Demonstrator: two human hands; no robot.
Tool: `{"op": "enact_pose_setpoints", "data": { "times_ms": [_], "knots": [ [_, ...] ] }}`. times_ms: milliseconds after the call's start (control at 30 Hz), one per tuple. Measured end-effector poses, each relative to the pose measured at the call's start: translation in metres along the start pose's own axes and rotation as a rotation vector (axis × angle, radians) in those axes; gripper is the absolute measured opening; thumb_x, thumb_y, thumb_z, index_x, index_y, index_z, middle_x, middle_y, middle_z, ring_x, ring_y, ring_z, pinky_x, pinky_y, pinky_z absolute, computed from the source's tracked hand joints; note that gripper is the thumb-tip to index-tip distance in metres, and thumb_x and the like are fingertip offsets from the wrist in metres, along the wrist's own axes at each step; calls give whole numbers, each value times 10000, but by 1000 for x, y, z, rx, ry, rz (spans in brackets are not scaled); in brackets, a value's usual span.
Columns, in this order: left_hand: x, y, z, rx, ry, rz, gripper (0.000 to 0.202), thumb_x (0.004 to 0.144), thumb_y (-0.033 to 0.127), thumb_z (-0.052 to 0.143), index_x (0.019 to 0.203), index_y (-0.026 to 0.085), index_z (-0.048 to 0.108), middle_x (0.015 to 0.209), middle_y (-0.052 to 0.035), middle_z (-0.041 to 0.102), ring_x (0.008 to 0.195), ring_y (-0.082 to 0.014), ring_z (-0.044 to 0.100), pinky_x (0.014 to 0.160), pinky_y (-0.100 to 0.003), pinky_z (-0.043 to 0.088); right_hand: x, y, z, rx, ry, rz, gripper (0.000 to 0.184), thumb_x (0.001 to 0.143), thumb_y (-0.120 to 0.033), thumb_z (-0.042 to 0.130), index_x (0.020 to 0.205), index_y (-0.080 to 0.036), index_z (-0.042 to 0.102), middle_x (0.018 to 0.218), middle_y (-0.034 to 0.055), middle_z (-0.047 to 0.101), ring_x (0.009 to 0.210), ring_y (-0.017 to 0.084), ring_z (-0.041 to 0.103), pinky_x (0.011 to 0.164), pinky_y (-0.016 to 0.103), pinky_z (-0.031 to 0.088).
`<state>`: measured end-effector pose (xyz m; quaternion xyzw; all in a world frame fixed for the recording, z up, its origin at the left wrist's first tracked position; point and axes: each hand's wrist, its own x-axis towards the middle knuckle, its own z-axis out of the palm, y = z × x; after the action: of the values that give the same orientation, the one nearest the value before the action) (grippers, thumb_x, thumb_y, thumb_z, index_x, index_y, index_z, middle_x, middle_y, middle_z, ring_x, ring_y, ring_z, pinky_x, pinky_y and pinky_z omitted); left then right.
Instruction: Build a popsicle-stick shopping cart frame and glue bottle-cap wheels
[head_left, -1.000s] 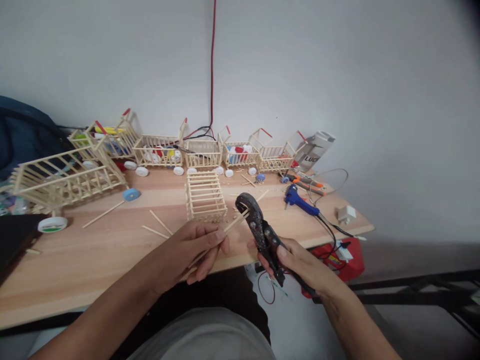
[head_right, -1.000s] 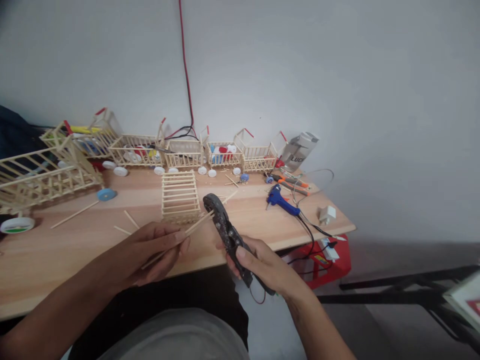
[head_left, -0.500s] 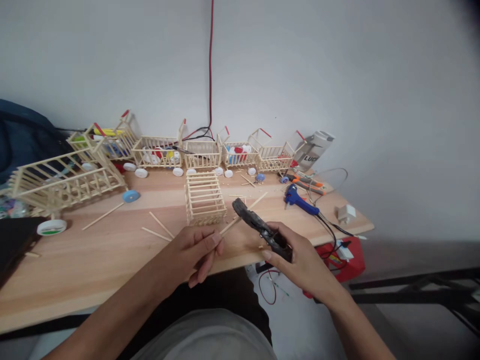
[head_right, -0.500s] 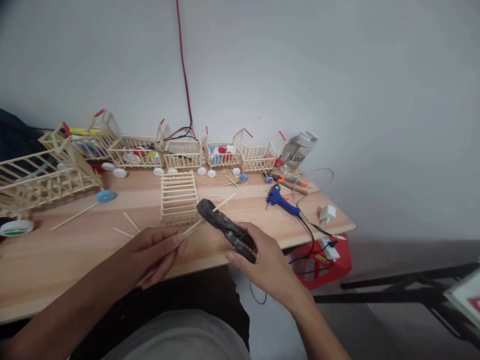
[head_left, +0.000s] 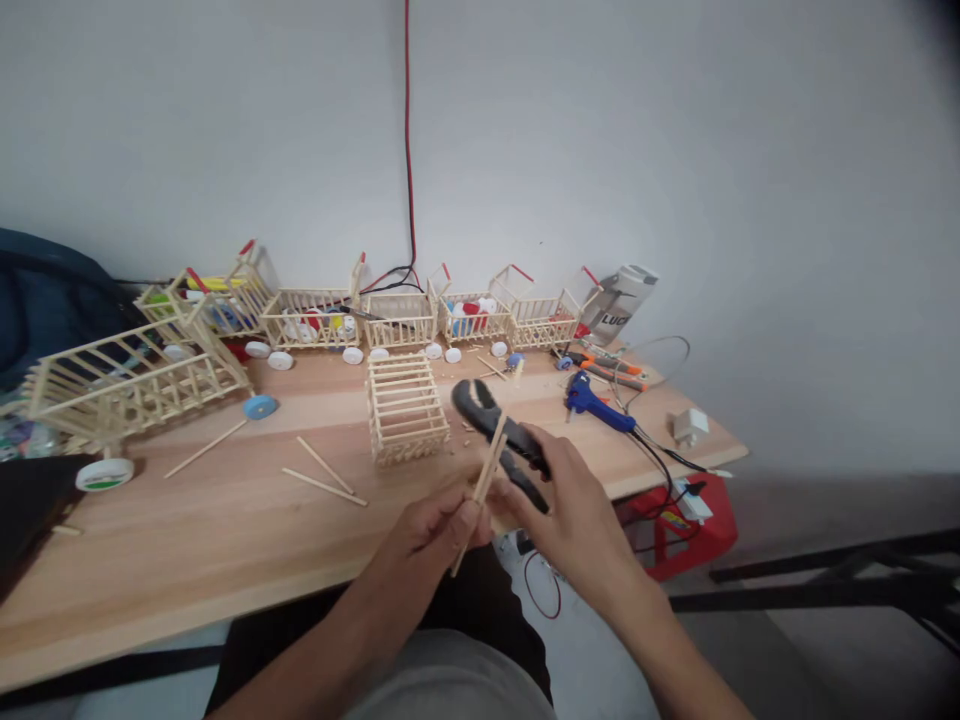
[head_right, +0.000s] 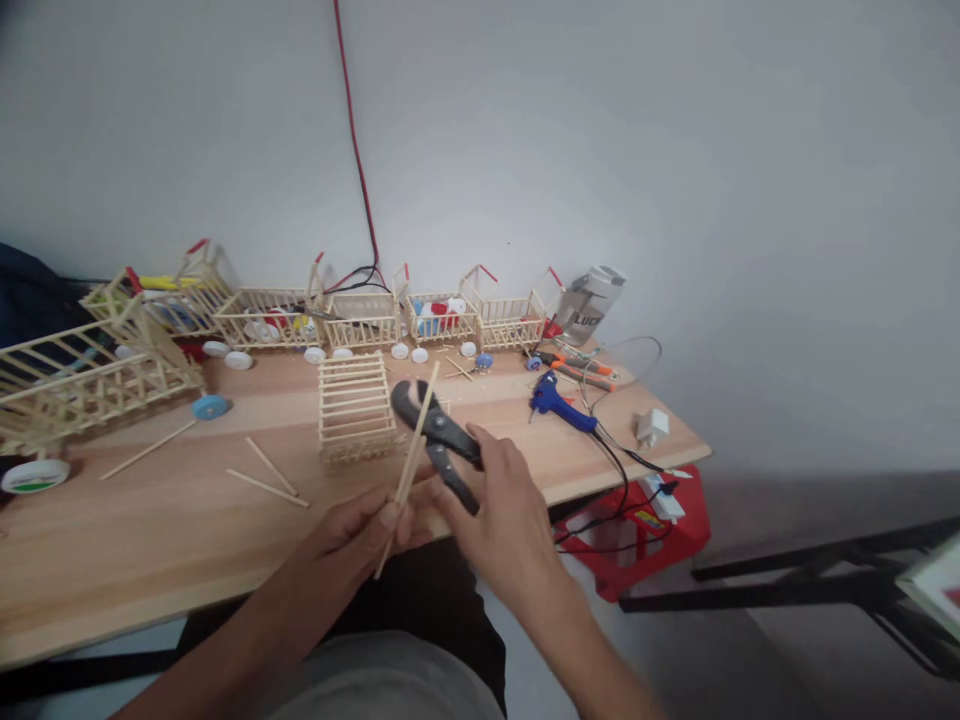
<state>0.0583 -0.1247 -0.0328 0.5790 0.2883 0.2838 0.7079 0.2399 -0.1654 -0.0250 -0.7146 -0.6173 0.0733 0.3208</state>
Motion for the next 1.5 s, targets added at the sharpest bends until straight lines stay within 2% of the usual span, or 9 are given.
{"op": "enact_pose_setpoints", "data": {
  "times_ms": [133,267,567,700,900,1067,1167,1267,1500],
  "knots": [
    [9,-2,7,-95,19,-14,395,922,514,486,710,181,497,694,23,478,630,-115,379,650,-232,369,-8,-19,16,-217,27,-27,684,838,-351,605,1448,-132,384,1039,168,570,985,352,531,847,550,468],
    [10,-9,3,-100,157,4,366,937,490,472,743,185,525,831,-4,558,731,-131,449,734,-235,382,-16,-8,11,-72,-42,-76,735,850,-330,609,1502,-205,292,1137,148,567,1060,328,539,899,524,479],
    [-6,-14,-2,93,45,8,399,944,488,430,727,174,544,880,-43,594,707,-145,463,635,-246,348,-10,17,-17,185,12,61,348,872,-315,572,1192,-180,595,1077,120,649,987,271,620,883,434,506],
    [-8,-7,-2,138,182,38,372,944,467,447,706,183,477,740,3,497,630,-125,362,593,-249,291,-11,12,-21,727,-370,273,426,837,-500,636,1120,-182,638,924,73,647,694,183,623,686,354,543],
    [-1,-6,-2,21,53,42,417,943,489,434,659,185,432,615,32,362,605,-125,317,581,-254,259,-12,1,1,1236,-604,225,798,709,-737,592,1306,-210,543,1282,162,592,1190,296,560,960,450,467],
    [8,5,-11,-11,-11,17,395,931,487,464,692,176,501,657,15,457,637,-126,385,612,-240,311,-4,-6,15,1249,-482,141,834,791,-740,416,1413,-186,423,1357,183,535,1268,321,510,1017,485,432],
    [10,21,-25,60,18,57,367,908,459,521,691,163,547,776,-29,587,779,-153,508,749,-249,399,0,2,6,1182,-348,70,724,851,-614,496,1456,-243,353,1405,146,495,1267,316,511,1046,509,403],
    [9,36,-39,41,-4,19,375,875,484,560,693,157,543,741,-40,629,675,-142,560,654,-245,438,3,14,-13,952,-277,34,594,911,-496,522,1442,-276,369,1372,114,516,1235,290,526,1070,504,373],
    [17,52,-57,-2,-98,-50,340,892,451,551,725,157,518,444,45,479,347,-47,303,359,-171,173,14,17,-37,566,-515,-62,558,935,-556,458,1365,-201,489,1086,82,613,1021,237,561,938,365,446]
  ]
}}
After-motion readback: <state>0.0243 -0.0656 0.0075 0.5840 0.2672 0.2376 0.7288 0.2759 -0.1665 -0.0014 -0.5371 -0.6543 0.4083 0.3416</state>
